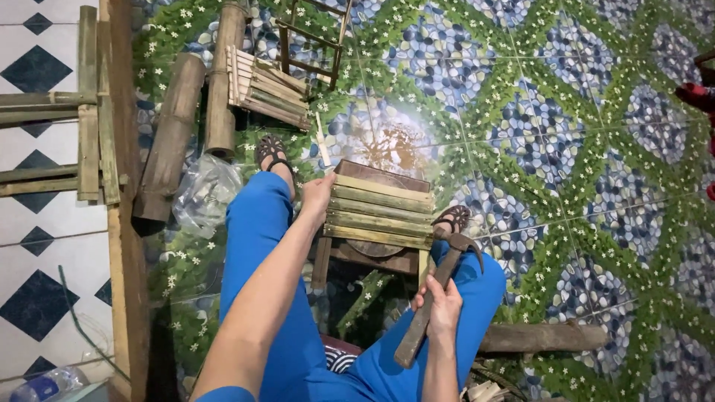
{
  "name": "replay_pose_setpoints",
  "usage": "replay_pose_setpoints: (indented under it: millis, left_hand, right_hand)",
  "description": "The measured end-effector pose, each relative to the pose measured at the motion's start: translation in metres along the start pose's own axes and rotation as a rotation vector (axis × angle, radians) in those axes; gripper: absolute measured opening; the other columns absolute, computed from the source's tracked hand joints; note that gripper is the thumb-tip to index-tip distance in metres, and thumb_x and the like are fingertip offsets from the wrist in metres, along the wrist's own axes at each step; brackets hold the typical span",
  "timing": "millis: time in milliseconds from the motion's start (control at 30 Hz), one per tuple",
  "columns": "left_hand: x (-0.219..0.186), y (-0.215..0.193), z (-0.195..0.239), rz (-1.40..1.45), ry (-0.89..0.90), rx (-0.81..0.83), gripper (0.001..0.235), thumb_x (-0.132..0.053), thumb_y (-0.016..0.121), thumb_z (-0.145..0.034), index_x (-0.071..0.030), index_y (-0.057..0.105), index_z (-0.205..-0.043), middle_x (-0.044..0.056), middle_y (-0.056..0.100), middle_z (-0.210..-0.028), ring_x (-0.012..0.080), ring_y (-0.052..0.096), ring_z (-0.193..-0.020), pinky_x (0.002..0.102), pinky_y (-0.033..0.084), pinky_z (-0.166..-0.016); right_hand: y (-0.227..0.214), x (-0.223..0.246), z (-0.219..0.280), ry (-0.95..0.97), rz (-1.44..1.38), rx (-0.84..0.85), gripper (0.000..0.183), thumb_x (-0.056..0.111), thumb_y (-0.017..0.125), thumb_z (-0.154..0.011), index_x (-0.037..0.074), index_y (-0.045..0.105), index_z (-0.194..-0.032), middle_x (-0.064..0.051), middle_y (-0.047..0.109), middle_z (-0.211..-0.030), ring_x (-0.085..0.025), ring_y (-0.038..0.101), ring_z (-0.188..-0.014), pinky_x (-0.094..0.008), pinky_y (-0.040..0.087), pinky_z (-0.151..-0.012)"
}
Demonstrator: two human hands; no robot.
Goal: The person hammers nails into a small bamboo stool using a hammer. They hold the stool with one hand and strike nails with the other, repeatedly adjusting the stool's position.
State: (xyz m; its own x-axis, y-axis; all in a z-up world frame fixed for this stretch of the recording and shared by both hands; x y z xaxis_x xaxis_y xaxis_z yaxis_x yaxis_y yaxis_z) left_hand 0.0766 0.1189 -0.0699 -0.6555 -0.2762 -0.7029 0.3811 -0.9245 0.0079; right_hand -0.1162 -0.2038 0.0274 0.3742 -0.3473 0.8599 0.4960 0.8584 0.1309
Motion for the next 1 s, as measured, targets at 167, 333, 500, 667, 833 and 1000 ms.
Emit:
replay_pose_setpoints:
  millis: [167,333,500,667,833,1000]
  left_hand:
    - [0.000,0.000,-0.001,-0.037,0.034,0.013,0.034,-0.039,0.068,-0.097,-0.009,0.060,-0.084,0.006,0.055,-0.090,0.0216,0.044,-0.082,0.049,0.029,-0.077]
    - [0.007,0.005,-0.010,-0.030,0.037,0.042,0.038,-0.041,0.071,-0.090,-0.005,0.073,-0.104,0.006,0.069,-0.115,0.0197,0.059,-0.101,0.043,0.041,-0.083]
    - [0.013,0.006,-0.021,-0.049,0.098,0.055,0.032,-0.037,0.071,-0.094,-0.007,0.065,-0.088,0.006,0.062,-0.099,0.0185,0.050,-0.090,0.046,0.035,-0.079]
    - [0.006,0.005,-0.010,-0.062,0.116,0.071,0.038,-0.036,0.069,-0.094,-0.010,0.044,-0.104,0.008,0.037,-0.111,0.0239,0.037,-0.101,0.042,0.029,-0.085]
    - [-0.002,-0.002,0.012,-0.044,0.153,0.111,0.057,-0.031,0.066,-0.103,-0.021,0.019,-0.073,0.002,0.009,-0.077,0.0166,0.012,-0.070,0.045,0.014,-0.076]
    - [-0.019,-0.015,0.033,-0.137,0.247,0.151,0.054,-0.024,0.064,-0.105,-0.020,0.025,-0.066,0.003,0.018,-0.065,0.0180,0.019,-0.063,0.044,0.039,-0.077]
  right_hand:
    - [0.000,-0.001,-0.001,0.015,0.002,-0.010,0.022,0.009,0.067,-0.096,0.001,0.057,-0.114,-0.012,0.050,-0.069,-0.022,0.047,-0.046,-0.040,0.039,-0.041]
    - [-0.003,-0.006,-0.006,0.012,0.002,0.000,0.021,0.009,0.066,-0.096,0.000,0.057,-0.113,-0.012,0.051,-0.070,-0.022,0.047,-0.045,-0.040,0.039,-0.041]
    - [-0.003,-0.010,-0.010,0.006,-0.012,0.012,0.022,0.008,0.067,-0.095,0.000,0.058,-0.113,-0.012,0.051,-0.067,-0.022,0.047,-0.043,-0.039,0.038,-0.038]
    - [-0.006,-0.011,-0.011,0.018,-0.005,-0.003,0.026,0.009,0.068,-0.095,-0.001,0.056,-0.116,-0.013,0.051,-0.068,-0.022,0.047,-0.044,-0.040,0.038,-0.040]
    - [-0.006,-0.012,-0.011,0.008,-0.014,0.012,0.024,0.008,0.066,-0.096,-0.001,0.055,-0.116,-0.013,0.051,-0.070,-0.023,0.047,-0.046,-0.041,0.039,-0.040]
    - [-0.002,-0.007,-0.007,0.014,0.011,-0.006,0.023,0.009,0.066,-0.096,-0.001,0.056,-0.114,-0.012,0.051,-0.071,-0.022,0.047,-0.045,-0.040,0.039,-0.040]
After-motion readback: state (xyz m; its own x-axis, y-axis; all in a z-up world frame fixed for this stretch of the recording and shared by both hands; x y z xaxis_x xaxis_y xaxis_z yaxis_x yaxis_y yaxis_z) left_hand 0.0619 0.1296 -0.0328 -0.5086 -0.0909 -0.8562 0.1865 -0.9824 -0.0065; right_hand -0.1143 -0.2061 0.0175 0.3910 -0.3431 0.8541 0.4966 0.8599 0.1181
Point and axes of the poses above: each hand's wrist, its own z-axis away from the middle knuckle, its own y-axis out of the palm, x = y × z, the point moved 7 cm from there along -z, towards the middle knuckle
